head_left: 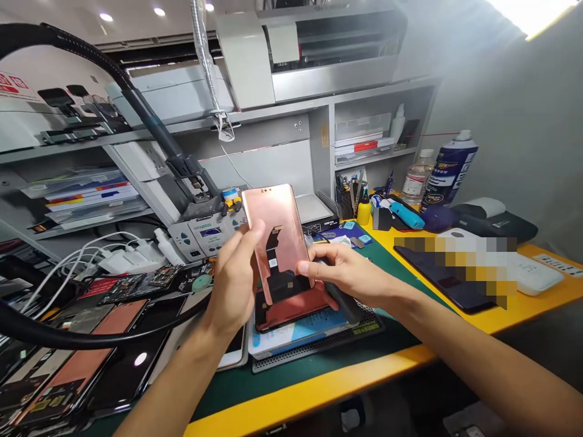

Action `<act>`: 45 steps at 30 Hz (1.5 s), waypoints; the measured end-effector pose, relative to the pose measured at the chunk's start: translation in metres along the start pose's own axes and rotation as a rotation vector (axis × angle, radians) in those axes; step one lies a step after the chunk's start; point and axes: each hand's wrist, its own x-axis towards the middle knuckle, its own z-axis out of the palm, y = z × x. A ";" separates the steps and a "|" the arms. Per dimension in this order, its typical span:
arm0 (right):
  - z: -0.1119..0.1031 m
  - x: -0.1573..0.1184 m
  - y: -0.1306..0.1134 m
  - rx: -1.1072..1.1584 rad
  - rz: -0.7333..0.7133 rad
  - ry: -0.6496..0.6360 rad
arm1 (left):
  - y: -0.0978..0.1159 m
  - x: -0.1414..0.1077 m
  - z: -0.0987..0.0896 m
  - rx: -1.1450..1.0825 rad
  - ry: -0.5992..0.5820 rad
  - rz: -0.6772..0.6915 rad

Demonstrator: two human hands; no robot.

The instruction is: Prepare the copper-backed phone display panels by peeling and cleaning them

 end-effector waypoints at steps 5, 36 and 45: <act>0.000 0.003 0.004 0.094 0.016 0.049 | -0.001 -0.019 -0.030 0.478 -0.165 -0.053; 0.010 0.001 0.013 0.180 0.213 -0.022 | -0.007 -0.044 -0.051 0.163 -0.333 -0.264; 0.010 0.001 0.015 0.198 0.231 -0.034 | -0.007 -0.044 -0.050 0.123 -0.311 -0.278</act>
